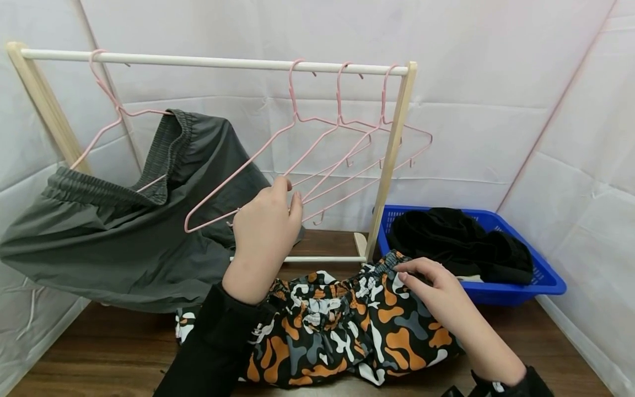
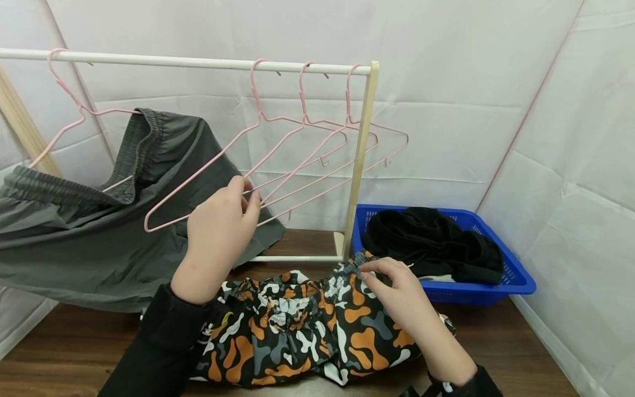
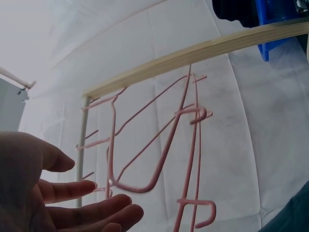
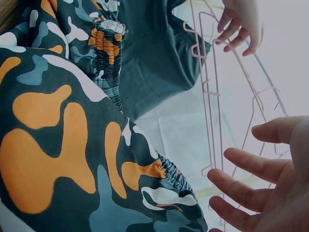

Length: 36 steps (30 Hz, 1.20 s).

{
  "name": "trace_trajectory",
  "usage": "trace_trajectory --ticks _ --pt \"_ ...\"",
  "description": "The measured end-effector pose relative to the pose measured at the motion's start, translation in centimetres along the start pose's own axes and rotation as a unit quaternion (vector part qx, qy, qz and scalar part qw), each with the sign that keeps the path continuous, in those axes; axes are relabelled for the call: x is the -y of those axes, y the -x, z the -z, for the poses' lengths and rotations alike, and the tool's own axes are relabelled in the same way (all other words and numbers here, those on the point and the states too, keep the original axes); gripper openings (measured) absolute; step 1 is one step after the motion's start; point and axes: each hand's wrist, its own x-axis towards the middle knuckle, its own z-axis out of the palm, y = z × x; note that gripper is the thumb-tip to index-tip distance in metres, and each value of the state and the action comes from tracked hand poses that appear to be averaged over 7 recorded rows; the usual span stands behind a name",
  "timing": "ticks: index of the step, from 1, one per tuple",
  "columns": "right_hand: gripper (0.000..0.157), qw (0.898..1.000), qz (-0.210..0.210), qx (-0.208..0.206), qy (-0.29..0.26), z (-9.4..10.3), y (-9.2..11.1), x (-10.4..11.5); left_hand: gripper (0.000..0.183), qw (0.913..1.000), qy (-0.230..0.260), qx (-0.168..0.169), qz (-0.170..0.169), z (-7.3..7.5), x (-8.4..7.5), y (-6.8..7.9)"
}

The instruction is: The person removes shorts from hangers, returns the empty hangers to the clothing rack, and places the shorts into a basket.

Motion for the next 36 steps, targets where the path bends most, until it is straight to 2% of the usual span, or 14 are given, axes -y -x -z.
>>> trace_trajectory --ticks 7,14,20,24,30,36 --pt "0.033 1.0 0.0 0.0 0.005 0.2 0.2 0.4 0.021 0.9997 0.019 0.0 0.014 1.2 0.2 0.3" --pt "0.032 1.0 0.002 0.006 0.007 0.2 0.3 0.5 0.021 0.999 0.032 -0.029 0.006 2.7 0.0 0.7" --pt "0.032 1.0 0.005 0.011 0.013 0.5 0.4 0.7 0.019 0.9988 0.04 -0.028 -0.009 3.6 -0.1 1.2" --pt "0.031 1.0 0.006 0.016 0.018 0.4 0.5 0.7 0.018 0.9984 0.049 -0.013 -0.025 3.9 -0.2 1.9" --pt "0.024 0.999 0.018 0.033 0.017 -0.9 0.8 0.5 0.015 0.9972 0.052 0.02 -0.049 3.9 0.3 3.4" --pt "0.025 0.998 0.019 0.059 0.03 -1.8 0.8 0.6 0.014 0.994 0.057 0.079 -0.049 3.7 1.0 4.7"
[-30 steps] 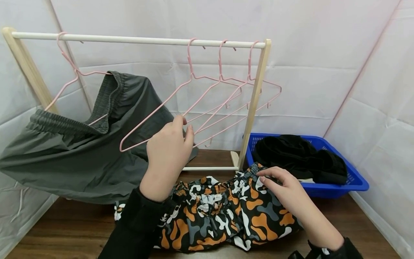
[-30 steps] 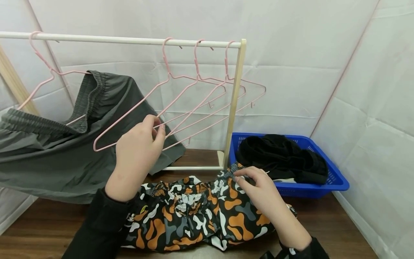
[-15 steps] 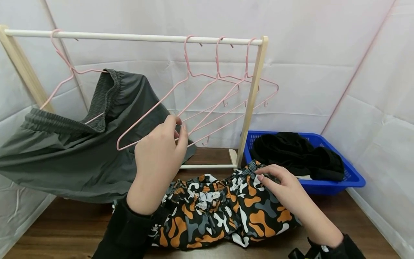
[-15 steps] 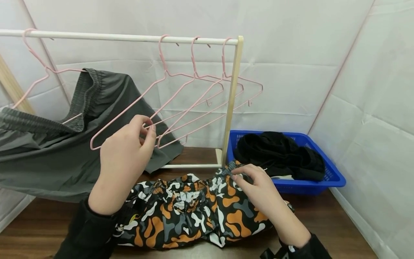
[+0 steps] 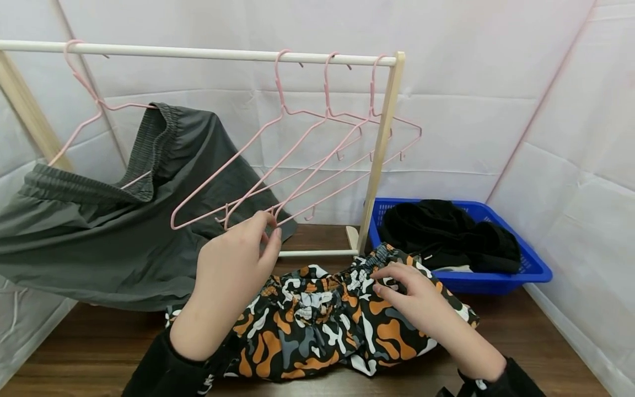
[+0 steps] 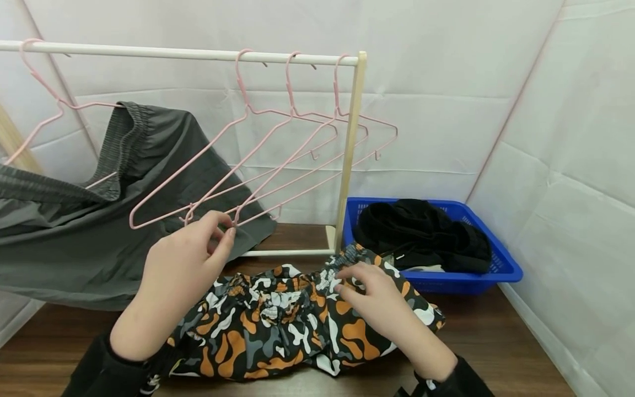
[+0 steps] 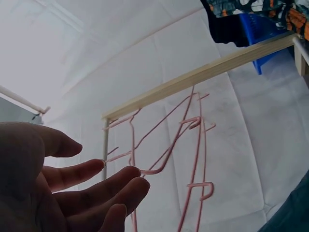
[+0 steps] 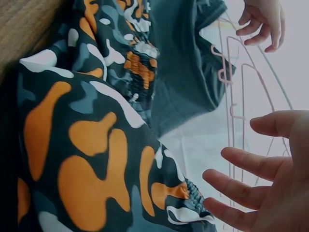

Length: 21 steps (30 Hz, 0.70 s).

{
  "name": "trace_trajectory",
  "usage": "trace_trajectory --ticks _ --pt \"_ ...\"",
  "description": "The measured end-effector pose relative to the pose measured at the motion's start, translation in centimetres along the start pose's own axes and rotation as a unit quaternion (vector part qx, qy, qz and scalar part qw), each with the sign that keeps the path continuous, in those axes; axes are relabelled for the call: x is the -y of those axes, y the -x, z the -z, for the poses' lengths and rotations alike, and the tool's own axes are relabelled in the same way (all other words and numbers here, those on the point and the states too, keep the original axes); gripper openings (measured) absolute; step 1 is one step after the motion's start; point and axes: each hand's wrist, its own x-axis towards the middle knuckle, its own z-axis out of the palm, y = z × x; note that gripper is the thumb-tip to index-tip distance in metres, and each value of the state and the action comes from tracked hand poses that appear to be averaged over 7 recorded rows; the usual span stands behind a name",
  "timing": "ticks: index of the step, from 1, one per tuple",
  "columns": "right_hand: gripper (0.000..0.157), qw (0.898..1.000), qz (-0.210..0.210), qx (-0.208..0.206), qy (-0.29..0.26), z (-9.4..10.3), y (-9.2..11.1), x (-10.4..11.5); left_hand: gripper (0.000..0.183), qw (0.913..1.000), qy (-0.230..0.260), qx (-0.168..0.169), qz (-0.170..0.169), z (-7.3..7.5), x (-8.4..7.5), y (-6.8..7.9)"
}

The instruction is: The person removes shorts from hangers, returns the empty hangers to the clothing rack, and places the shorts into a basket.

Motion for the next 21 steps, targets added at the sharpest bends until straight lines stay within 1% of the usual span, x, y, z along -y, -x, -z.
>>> trace_trajectory --ticks 4,8,11,14,17,21 --pt "0.025 1.0 0.009 0.013 0.023 -0.8 -0.1 0.2 0.014 0.9993 0.001 0.035 0.014 -0.1 0.3 0.7" --pt "0.028 0.998 0.032 0.027 0.051 -2.2 -0.4 0.3 0.015 0.9988 0.003 0.045 0.018 -0.1 0.4 1.1" --pt "0.041 0.994 0.039 0.048 0.085 -3.3 -0.6 0.5 0.014 0.9987 0.01 0.048 0.016 -0.2 0.4 1.3" --pt "0.058 0.987 0.045 0.074 0.132 -4.6 -0.9 0.9 0.014 0.9984 0.012 0.052 0.015 -0.4 0.4 1.4" --pt "0.072 0.98 0.054 0.103 0.162 -5.8 -1.3 1.3 0.014 0.9983 0.012 0.055 0.017 -0.5 0.4 1.5" --pt "0.081 0.973 0.059 0.152 0.16 -7.2 -1.8 1.4 0.015 0.998 0.015 0.059 0.016 -0.8 0.5 1.6"
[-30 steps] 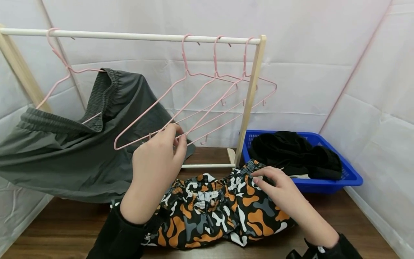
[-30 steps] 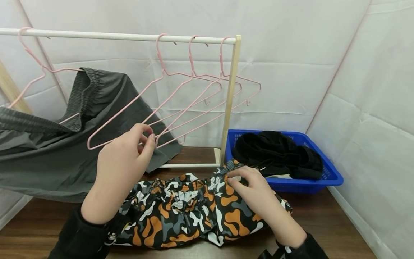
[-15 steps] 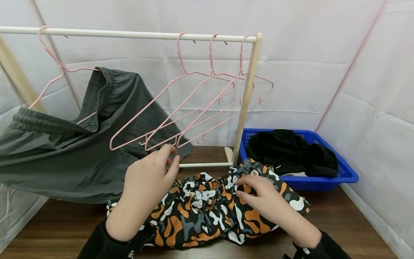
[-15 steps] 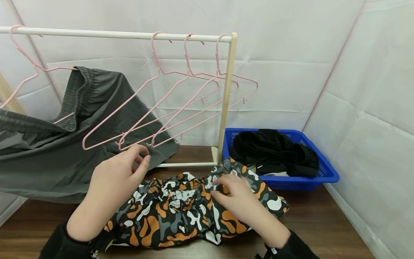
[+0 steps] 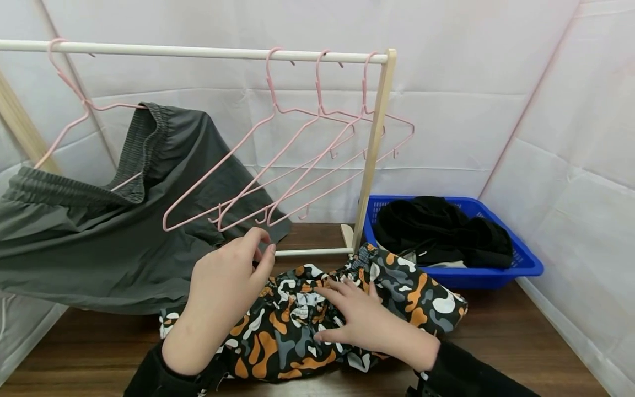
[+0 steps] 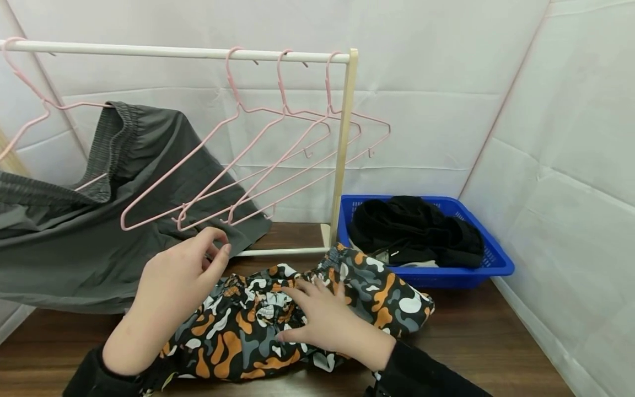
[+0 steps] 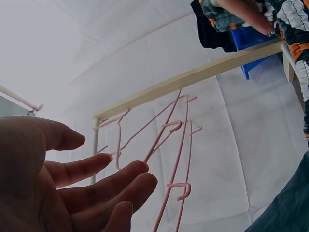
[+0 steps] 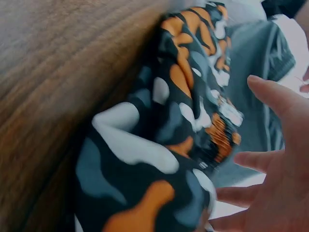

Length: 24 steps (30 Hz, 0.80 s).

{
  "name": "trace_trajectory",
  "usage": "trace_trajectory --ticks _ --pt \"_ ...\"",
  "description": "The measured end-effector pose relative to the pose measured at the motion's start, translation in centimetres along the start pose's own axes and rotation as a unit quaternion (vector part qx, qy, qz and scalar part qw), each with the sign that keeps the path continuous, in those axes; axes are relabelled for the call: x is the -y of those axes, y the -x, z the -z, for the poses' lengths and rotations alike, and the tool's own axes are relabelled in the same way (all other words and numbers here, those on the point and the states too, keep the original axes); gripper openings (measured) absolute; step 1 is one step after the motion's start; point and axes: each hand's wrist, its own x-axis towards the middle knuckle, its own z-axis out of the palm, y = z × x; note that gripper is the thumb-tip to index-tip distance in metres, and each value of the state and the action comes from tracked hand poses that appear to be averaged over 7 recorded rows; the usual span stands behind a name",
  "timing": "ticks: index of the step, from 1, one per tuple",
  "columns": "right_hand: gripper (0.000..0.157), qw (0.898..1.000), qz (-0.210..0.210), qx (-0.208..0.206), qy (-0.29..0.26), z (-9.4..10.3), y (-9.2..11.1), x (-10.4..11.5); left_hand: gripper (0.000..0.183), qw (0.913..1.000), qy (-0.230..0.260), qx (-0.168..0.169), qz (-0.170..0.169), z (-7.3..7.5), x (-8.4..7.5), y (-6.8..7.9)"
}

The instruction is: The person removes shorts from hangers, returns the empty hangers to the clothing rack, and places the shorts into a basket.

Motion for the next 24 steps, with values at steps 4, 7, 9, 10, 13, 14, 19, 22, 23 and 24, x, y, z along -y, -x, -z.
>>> trace_trajectory --ticks 4,7,9,10,13,14,19,22,23,24 --pt "0.088 0.999 -0.006 0.042 -0.004 -0.8 -0.9 0.1 0.016 1.0 0.004 0.0 -0.004 -0.1 0.0 0.0" --pt "0.092 0.998 -0.01 0.062 -0.002 -1.1 -1.5 0.2 0.015 1.0 0.006 0.001 -0.003 -0.2 0.0 0.1" --pt "0.092 0.997 -0.012 0.075 0.0 -1.3 -2.0 0.2 0.015 1.0 0.007 0.002 -0.001 -0.2 0.0 0.1" --pt "0.093 0.996 -0.014 0.082 0.001 -1.4 -2.2 0.2 0.015 1.0 0.006 0.003 -0.001 -0.2 0.0 0.1" --pt "0.094 0.994 -0.024 0.107 0.014 -1.7 -3.0 0.1 0.014 1.0 0.003 0.003 -0.002 -0.3 0.0 0.1" --pt "0.094 0.993 -0.029 0.115 0.02 -1.8 -3.3 0.1 0.014 1.0 0.003 0.003 -0.003 -0.3 0.0 0.1" --pt "0.098 0.984 -0.048 0.161 0.051 -1.6 -4.6 0.3 0.015 1.0 0.003 0.001 -0.009 -0.4 0.0 0.1" --pt "0.1 0.981 -0.06 0.171 0.073 -1.6 -5.4 0.6 0.015 0.9999 0.006 0.004 -0.009 -0.4 -0.1 0.1" --pt "0.1 0.98 -0.064 0.171 0.084 -1.7 -5.6 0.6 0.014 0.9999 0.006 0.005 -0.009 -0.4 -0.1 0.1" --pt "0.101 0.979 -0.068 0.17 0.094 -1.7 -5.8 0.7 0.014 0.9999 0.007 0.006 -0.008 -0.4 -0.1 0.1"
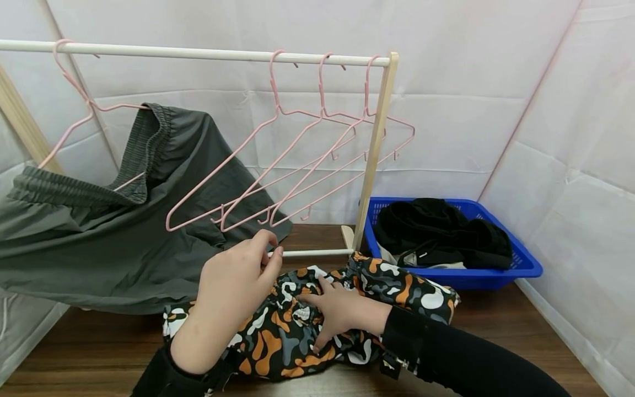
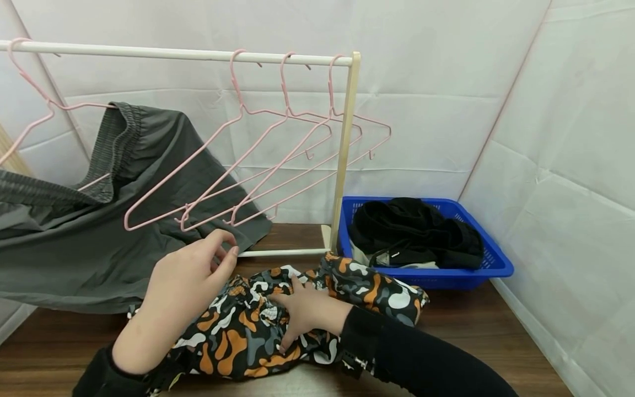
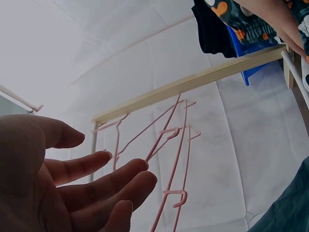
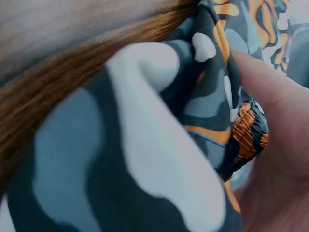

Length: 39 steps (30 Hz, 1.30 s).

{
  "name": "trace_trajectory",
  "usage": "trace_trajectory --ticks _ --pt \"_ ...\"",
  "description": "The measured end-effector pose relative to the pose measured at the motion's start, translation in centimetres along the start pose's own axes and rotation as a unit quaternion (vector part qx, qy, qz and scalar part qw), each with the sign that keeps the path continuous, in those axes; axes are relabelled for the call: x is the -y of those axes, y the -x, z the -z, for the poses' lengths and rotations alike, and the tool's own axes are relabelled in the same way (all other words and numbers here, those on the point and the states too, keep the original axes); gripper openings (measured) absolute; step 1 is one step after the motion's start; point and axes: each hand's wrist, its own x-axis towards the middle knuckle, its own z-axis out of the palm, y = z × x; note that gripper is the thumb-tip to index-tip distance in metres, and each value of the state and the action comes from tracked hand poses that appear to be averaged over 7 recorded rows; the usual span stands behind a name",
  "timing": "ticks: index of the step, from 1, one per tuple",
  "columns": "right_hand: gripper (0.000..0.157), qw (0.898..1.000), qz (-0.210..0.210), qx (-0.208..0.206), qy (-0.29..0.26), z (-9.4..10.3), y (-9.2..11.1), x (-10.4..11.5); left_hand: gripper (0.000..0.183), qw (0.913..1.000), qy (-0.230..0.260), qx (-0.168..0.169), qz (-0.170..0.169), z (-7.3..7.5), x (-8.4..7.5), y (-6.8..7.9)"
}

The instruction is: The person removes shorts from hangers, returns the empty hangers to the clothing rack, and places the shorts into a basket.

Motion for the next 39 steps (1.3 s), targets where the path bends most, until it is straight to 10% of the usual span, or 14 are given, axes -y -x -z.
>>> trace_trajectory --ticks 22,39 --pt "0.064 1.0 0.019 -0.021 -0.01 0.0 -0.9 1.2 0.013 0.9997 0.003 -0.012 -0.02 -0.2 -0.4 -0.1" --pt "0.064 0.963 0.067 -0.119 -0.232 3.1 3.4 -1.9 0.013 0.9998 -0.001 -0.014 -0.014 0.0 0.0 -0.4"
